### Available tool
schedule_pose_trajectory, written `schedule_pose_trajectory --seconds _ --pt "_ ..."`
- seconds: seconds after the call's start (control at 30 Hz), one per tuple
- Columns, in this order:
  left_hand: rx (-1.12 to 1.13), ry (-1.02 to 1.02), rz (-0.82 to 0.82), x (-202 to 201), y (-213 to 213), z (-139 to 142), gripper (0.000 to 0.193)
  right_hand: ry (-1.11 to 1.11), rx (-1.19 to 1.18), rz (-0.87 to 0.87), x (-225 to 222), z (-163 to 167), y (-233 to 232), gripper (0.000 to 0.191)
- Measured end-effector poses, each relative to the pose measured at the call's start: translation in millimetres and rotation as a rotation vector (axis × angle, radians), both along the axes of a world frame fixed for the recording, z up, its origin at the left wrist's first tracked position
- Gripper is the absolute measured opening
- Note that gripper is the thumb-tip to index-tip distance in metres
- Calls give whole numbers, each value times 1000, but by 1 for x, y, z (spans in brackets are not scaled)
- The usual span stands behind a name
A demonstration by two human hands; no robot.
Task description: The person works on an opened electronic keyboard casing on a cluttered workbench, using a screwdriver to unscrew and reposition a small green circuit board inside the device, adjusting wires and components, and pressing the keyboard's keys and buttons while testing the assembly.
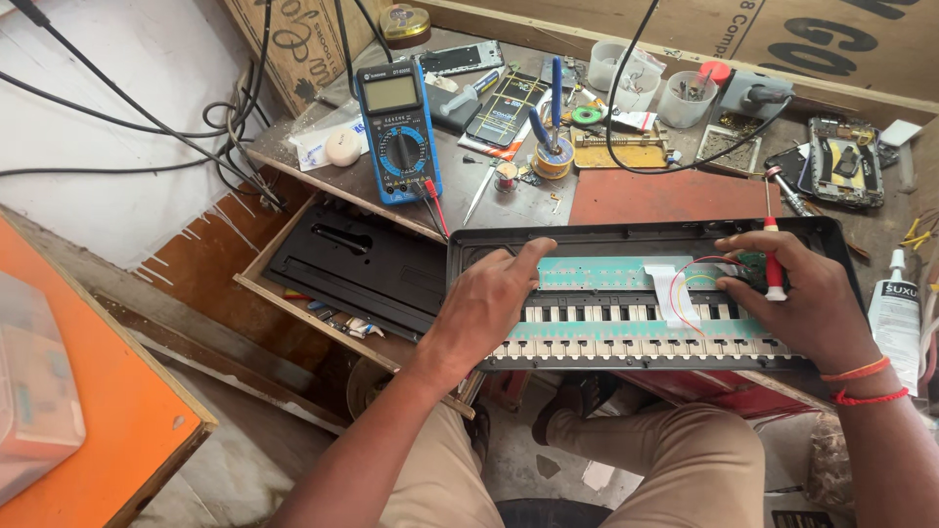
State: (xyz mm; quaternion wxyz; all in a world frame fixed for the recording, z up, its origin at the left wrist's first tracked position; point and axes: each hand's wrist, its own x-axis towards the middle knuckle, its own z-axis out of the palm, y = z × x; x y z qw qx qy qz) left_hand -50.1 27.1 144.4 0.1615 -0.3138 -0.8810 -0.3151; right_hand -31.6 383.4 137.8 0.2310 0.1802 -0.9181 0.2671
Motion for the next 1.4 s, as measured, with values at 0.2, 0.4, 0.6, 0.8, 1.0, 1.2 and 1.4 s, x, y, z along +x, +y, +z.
schedule_pose_trajectory --seconds 0.2,0.4,0.6,0.8,1.0,1.2,1.4 --pt "-121 138 -58 -3 1 0 53 0 -13 2 0 -1 0 44" --pt "-187 132 -96 -7 1 4 56 25 -5 12 1 -1 0 46" --pt "-283 181 -119 -8 3 10 63 1 -15 0 1 0 -2 46" --pt "-324 223 -145 -8 8 12 64 24 -15 18 2 1 -2 46" --pt "-304 233 -152 -12 5 10 64 20 -4 7 1 0 -2 47" --pt "-151 110 -142 -21 0 9 45 5 -8 -14 0 -1 -1 48" --pt "22 -42 -245 -33 -10 4 19 7 -8 -6 0 -1 -1 48"
